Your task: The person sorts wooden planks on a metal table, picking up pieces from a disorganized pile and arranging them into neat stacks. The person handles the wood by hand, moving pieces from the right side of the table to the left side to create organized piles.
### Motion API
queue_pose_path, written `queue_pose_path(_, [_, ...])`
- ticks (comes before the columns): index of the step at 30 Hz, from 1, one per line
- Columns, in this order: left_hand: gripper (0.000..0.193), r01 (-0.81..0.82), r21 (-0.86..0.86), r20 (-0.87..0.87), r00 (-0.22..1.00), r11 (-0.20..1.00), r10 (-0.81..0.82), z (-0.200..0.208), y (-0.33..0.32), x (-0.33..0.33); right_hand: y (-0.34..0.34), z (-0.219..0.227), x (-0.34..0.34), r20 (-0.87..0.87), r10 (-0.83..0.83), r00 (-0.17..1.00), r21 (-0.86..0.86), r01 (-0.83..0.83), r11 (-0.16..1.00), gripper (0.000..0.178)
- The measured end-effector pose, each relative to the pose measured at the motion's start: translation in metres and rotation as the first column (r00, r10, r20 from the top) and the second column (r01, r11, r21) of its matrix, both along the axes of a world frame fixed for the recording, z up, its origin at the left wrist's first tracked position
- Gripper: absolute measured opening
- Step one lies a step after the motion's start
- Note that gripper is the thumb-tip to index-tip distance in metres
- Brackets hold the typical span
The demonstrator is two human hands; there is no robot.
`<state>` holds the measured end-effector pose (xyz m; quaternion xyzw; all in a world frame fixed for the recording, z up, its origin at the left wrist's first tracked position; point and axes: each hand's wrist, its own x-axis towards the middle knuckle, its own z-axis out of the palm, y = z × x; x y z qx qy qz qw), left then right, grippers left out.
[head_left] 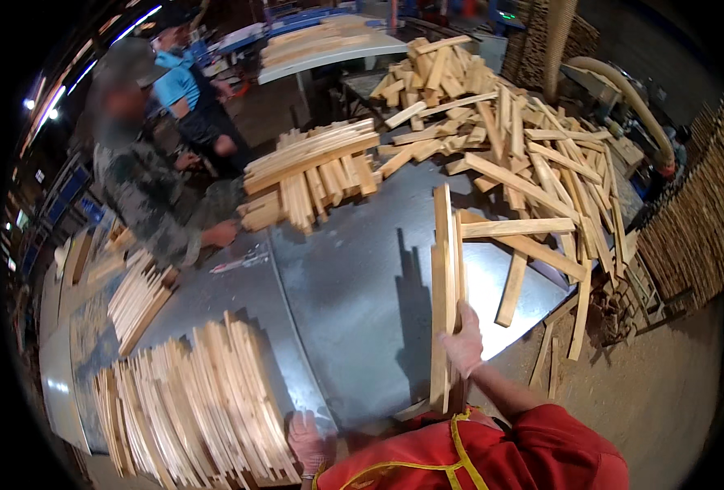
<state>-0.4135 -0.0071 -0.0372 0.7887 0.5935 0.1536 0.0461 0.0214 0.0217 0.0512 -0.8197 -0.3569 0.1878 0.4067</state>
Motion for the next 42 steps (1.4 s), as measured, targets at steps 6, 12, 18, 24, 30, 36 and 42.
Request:
queue_pose_path(6, [0.074, 0.198, -0.220, 0.118, 0.977, 0.955, -0.175, 0.014, 0.012, 0.101, 0.209, 0.258, 0.268, 0.240, 0.019, 0.971, 0.391, -0.114, 0.913, 0.091])
queue_pose_path(12, [0.073, 0.130, -0.164, 0.175, 0.979, 0.978, -0.101, -0.010, 0.013, 0.197, 0.237, 0.234, 0.419, 0.285, -0.071, 0.956, 0.389, -0.048, 0.920, 0.075])
queue_pose_path(18, [0.071, 0.378, -0.352, 0.244, 0.920, 0.856, -0.306, -0.047, -0.005, 0.229, 0.123, 0.039, 0.484, 0.552, 0.130, 0.824, -0.456, 0.168, 0.874, 0.068])
queue_pose_path(24, [0.064, 0.364, -0.456, 0.076, 0.925, 0.812, -0.372, 0.050, 0.029, 0.313, 0.119, 0.018, 0.505, 0.636, 0.163, 0.754, -0.463, 0.204, 0.863, 0.068])
queue_pose_path(30, [0.066, 0.453, -0.370, 0.143, 0.891, 0.811, -0.432, 0.067, 0.058, 0.333, 0.120, 0.072, 0.373, 0.269, 0.460, 0.846, -0.487, -0.293, 0.823, 0.067])
queue_pose_path(36, [0.069, 0.400, -0.581, 0.615, 0.786, 0.709, 0.061, 0.098, 0.072, 0.371, 0.067, 0.003, 0.138, -0.521, 0.435, 0.734, -0.037, -0.528, 0.848, 0.088])
queue_pose_path(42, [0.013, 0.125, -0.714, 0.672, 0.401, 0.689, 0.623, 0.045, 0.069, 0.240, 0.010, 0.003, 0.060, -0.405, 0.581, 0.707, -0.094, -0.664, 0.742, 0.082])
